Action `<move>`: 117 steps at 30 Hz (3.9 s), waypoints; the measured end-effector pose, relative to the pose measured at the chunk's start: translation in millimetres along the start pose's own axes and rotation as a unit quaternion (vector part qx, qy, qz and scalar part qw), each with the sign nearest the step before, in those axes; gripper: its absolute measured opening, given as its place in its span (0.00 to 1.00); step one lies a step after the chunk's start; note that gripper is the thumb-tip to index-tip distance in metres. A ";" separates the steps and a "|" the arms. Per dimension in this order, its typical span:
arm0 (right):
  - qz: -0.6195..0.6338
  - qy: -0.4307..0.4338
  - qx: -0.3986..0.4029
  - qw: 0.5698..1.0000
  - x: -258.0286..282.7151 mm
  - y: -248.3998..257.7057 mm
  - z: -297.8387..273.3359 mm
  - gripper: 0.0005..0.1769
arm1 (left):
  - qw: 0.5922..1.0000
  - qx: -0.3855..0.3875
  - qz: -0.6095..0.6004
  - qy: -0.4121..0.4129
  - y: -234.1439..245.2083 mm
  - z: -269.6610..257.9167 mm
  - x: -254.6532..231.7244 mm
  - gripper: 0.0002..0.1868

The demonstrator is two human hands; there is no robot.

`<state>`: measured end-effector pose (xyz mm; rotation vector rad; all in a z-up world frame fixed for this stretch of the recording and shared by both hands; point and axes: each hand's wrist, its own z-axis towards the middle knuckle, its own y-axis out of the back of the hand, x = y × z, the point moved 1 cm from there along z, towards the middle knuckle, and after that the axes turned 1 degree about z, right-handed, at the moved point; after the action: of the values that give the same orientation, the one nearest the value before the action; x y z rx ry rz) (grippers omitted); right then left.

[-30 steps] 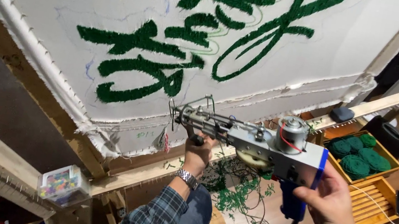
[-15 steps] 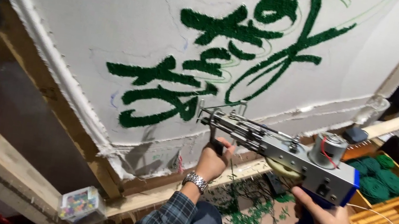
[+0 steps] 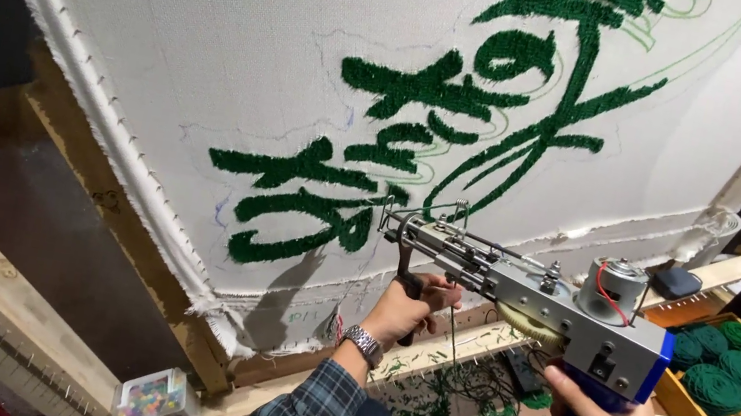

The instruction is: Using a tufting gun to apply green yarn to a canvas following a pre-drawn pattern on a frame.

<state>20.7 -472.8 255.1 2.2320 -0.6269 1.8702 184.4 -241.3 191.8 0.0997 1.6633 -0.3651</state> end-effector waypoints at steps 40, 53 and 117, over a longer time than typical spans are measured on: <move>0.023 -0.034 -0.078 0.996 -4.2 -2.4 -12.2 0.18 | 0.997 -0.003 0.077 0.003 -32.7 13.6 -23.6 0.17; 0.038 -0.021 -0.067 0.997 -22.0 3.9 -2.5 0.18 | 0.999 0.004 0.040 -0.003 -27.4 16.6 -4.7 0.13; -0.039 -0.008 -0.003 0.999 10.8 -57.1 -7.6 0.21 | 0.993 -0.025 0.105 -0.055 33.9 21.7 -43.8 0.10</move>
<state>39.0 -420.8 275.2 2.2355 -0.5381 1.8123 220.2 -209.3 226.9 0.2119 1.5346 -0.1657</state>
